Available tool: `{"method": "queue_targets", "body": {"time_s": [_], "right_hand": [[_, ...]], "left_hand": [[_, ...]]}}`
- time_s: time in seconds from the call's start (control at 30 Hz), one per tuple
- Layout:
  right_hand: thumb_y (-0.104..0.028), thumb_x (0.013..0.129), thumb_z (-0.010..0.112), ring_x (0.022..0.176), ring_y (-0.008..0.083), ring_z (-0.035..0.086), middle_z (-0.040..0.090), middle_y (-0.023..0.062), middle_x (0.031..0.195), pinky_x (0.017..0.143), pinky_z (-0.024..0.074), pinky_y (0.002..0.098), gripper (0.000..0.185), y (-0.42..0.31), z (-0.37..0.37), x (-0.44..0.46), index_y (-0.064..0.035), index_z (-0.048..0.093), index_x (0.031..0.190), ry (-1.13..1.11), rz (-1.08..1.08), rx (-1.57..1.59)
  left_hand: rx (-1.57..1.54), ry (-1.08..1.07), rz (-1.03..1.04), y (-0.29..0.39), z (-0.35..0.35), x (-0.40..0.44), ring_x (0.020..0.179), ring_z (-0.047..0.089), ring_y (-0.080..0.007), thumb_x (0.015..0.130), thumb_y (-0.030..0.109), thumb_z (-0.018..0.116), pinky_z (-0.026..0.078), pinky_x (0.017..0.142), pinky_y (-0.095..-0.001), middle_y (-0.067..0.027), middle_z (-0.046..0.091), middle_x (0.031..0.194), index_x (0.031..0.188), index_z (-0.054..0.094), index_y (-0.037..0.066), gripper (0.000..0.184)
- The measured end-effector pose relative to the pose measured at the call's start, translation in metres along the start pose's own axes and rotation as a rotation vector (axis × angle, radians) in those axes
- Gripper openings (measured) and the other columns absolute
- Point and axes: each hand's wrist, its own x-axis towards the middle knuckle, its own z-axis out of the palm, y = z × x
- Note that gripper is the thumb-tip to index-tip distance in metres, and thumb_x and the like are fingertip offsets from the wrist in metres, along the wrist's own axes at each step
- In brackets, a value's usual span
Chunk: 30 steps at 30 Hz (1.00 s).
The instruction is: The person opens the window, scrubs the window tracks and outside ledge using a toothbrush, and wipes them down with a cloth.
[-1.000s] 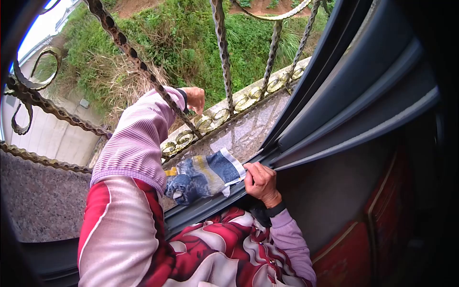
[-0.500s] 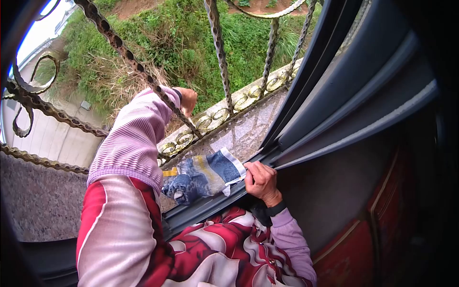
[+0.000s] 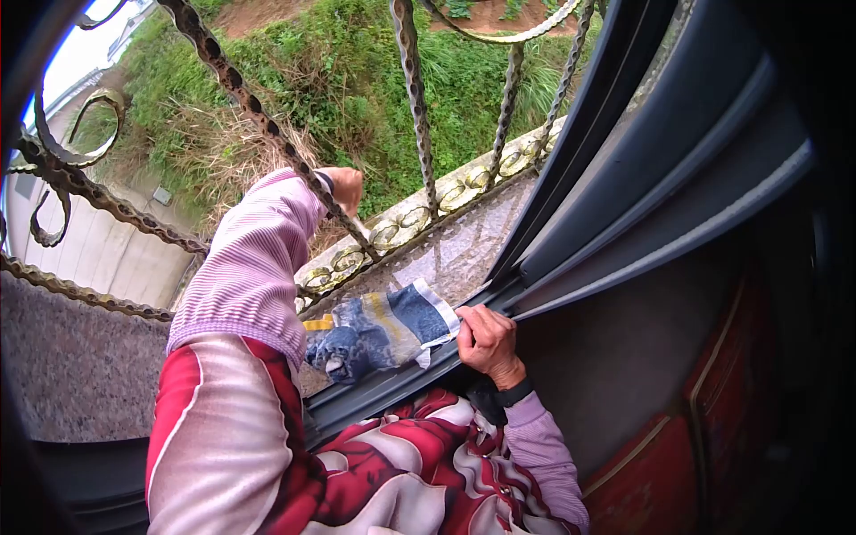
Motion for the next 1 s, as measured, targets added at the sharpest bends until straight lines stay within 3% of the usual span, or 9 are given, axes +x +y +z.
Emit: {"method": "queue_targets", "body": {"time_s": [0.17,0.23,0.33,0.57,0.67,0.7,0.8,0.93,1.0], "right_hand": [[0.003,0.067,0.057,0.064,0.0295,0.061,0.059,0.0102,0.072,0.056,0.0489,0.0371,0.022,0.000,0.000,0.002,-0.0041,0.061,0.088,0.005,0.007,0.001],[0.003,0.067,0.057,0.064,0.0295,0.061,0.059,0.0102,0.072,0.056,0.0489,0.0371,0.022,0.000,0.000,-0.001,-0.0043,0.061,0.088,0.002,0.015,0.004],[0.002,0.068,0.057,0.064,0.0293,0.062,0.059,0.0101,0.072,0.056,0.0489,0.0370,0.022,0.000,0.000,-0.001,-0.0045,0.061,0.088,-0.003,0.013,0.009],[0.002,0.068,0.057,0.063,0.0291,0.061,0.059,0.0098,0.072,0.056,0.0488,0.0370,0.022,0.003,0.001,-0.001,-0.0044,0.061,0.088,0.021,0.006,0.008],[0.002,0.068,0.057,0.062,0.0293,0.061,0.059,0.0099,0.072,0.055,0.0487,0.0370,0.022,0.002,0.001,-0.002,-0.0044,0.061,0.088,0.019,0.004,0.013],[0.002,0.068,0.057,0.062,0.0294,0.061,0.059,0.0099,0.072,0.055,0.0486,0.0371,0.022,0.002,0.001,-0.001,-0.0044,0.061,0.089,0.020,0.001,0.016],[0.002,0.067,0.057,0.062,0.0296,0.061,0.059,0.0101,0.071,0.055,0.0487,0.0370,0.023,0.001,0.001,0.000,-0.0045,0.061,0.089,0.020,-0.001,0.018],[0.002,0.067,0.057,0.064,0.0296,0.061,0.059,0.0099,0.072,0.056,0.0490,0.0371,0.023,0.002,0.001,-0.002,-0.0047,0.061,0.089,0.005,0.007,0.008],[0.001,0.067,0.057,0.064,0.0296,0.061,0.059,0.0098,0.072,0.057,0.0491,0.0371,0.023,0.002,0.000,-0.003,-0.0048,0.061,0.089,0.002,0.015,0.003]], "left_hand": [[-0.034,-0.020,-0.042,0.021,0.000,0.006,0.070,0.065,-0.0185,0.066,0.025,0.077,0.052,0.061,-0.0355,-0.0071,0.069,0.074,0.088,0.074,0.011,0.027],[0.251,-0.131,0.024,-0.019,0.033,0.034,0.075,0.067,-0.0213,0.074,0.031,0.073,0.053,0.064,-0.0378,-0.0075,0.070,0.080,0.087,0.075,0.011,0.024],[0.270,-0.240,-0.160,-0.039,0.034,0.006,0.073,0.067,-0.0194,0.070,0.026,0.075,0.053,0.062,-0.0349,-0.0055,0.069,0.075,0.081,0.074,0.010,0.019],[0.299,-0.262,-0.173,-0.060,0.059,0.026,0.071,0.066,-0.0193,0.066,0.020,0.078,0.053,0.061,-0.0328,-0.0058,0.069,0.071,0.074,0.073,0.007,0.016],[0.452,-0.038,-0.115,-0.014,0.034,-0.001,0.071,0.066,-0.0209,0.064,0.021,0.078,0.052,0.063,-0.0333,-0.0097,0.069,0.071,0.074,0.073,0.005,0.019],[0.628,-0.055,0.112,-0.049,0.042,0.033,0.069,0.066,-0.0193,0.061,0.021,0.077,0.051,0.064,-0.0325,-0.0076,0.069,0.071,0.076,0.074,0.007,0.020],[0.214,0.000,0.177,0.006,0.001,0.002,0.069,0.066,-0.0170,0.061,0.015,0.074,0.050,0.062,-0.0309,-0.0030,0.070,0.071,0.079,0.076,0.012,0.018],[0.135,-0.010,0.114,0.008,0.006,-0.001,0.068,0.066,-0.0172,0.063,0.012,0.073,0.051,0.060,-0.0317,-0.0024,0.071,0.074,0.079,0.076,0.012,0.016],[-0.142,-0.191,0.389,-0.120,0.067,0.070,0.072,0.066,-0.0205,0.067,0.014,0.074,0.052,0.061,-0.0342,-0.0069,0.070,0.076,0.080,0.075,0.009,0.014]]}}
